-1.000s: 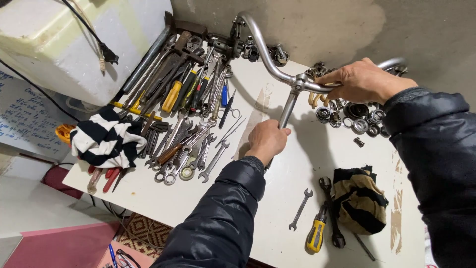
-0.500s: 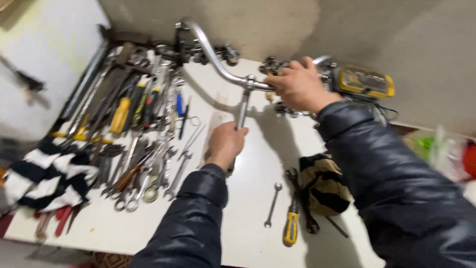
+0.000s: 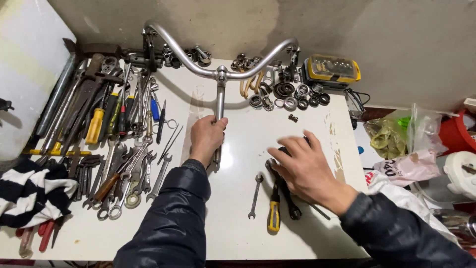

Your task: Cleaning and inspecting bicycle handlebars and brake components at a workbench.

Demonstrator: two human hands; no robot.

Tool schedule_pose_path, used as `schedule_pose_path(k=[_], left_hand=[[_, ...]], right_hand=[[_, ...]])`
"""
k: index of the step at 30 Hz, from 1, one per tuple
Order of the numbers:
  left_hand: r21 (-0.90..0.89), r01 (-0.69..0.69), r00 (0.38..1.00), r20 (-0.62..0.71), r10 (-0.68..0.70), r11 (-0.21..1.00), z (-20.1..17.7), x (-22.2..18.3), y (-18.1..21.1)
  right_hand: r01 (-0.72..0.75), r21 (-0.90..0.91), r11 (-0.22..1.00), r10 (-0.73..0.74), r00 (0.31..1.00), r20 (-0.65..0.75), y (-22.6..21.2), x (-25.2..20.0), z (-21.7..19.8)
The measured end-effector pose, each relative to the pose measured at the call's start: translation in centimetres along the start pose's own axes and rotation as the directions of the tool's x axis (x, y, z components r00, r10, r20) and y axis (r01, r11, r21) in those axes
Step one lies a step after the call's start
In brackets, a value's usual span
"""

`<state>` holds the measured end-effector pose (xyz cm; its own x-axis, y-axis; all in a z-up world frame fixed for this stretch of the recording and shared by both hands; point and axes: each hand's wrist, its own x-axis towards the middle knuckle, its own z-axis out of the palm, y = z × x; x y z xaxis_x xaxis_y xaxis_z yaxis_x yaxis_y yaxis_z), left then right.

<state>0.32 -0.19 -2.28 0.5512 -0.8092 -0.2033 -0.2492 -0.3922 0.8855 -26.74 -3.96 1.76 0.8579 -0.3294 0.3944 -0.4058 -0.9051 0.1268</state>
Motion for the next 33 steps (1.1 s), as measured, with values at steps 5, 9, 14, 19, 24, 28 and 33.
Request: schedule_pose_path(k=[5, 9, 14, 19, 24, 28, 33], left_hand=[[-0.104, 0.011, 1.000, -0.002, -0.011, 0.995, 0.4, 0.8, -0.7], [-0.120, 0.035, 0.999, -0.001, -0.036, 0.992, 0.7, 0.8, -0.9], [-0.160, 0.105, 0.994, 0.020, -0.103, 0.981, 1.7, 0.8, -0.7], [-0.236, 0.117, 0.990, -0.051, -0.132, 0.965, 2.5, 0.5, -0.1], [-0.293, 0.081, 0.990, -0.084, -0.110, 0.953, 2.8, 0.5, 0.4], [-0.313, 0.082, 0.986, -0.110, -0.122, 0.946, 2.8, 0.0, 1.0], [-0.330, 0.058, 0.982, -0.149, -0.113, 0.942, 4.0, 0.3, -0.1]], right_hand=[[-0.104, -0.026, 0.994, 0.105, 0.994, 0.035, 1.5, -7.4, 0.6], [-0.276, -0.078, 0.958, 0.286, 0.889, 0.357, 2.6, -10.5, 2.0], [-0.431, -0.029, 0.902, 0.371, 0.738, 0.563, 2.9, -9.4, 0.6], [-0.424, -0.021, 0.905, 0.344, 0.703, 0.622, 2.5, -9.0, 1.1], [-0.396, -0.023, 0.918, 0.330, 0.729, 0.600, 2.8, -9.4, 2.3], [-0.400, 0.001, 0.917, 0.324, 0.744, 0.584, 3.3, -9.3, 2.4], [-0.395, 0.017, 0.919, 0.307, 0.740, 0.598, 3.4, -8.9, 2.1]])
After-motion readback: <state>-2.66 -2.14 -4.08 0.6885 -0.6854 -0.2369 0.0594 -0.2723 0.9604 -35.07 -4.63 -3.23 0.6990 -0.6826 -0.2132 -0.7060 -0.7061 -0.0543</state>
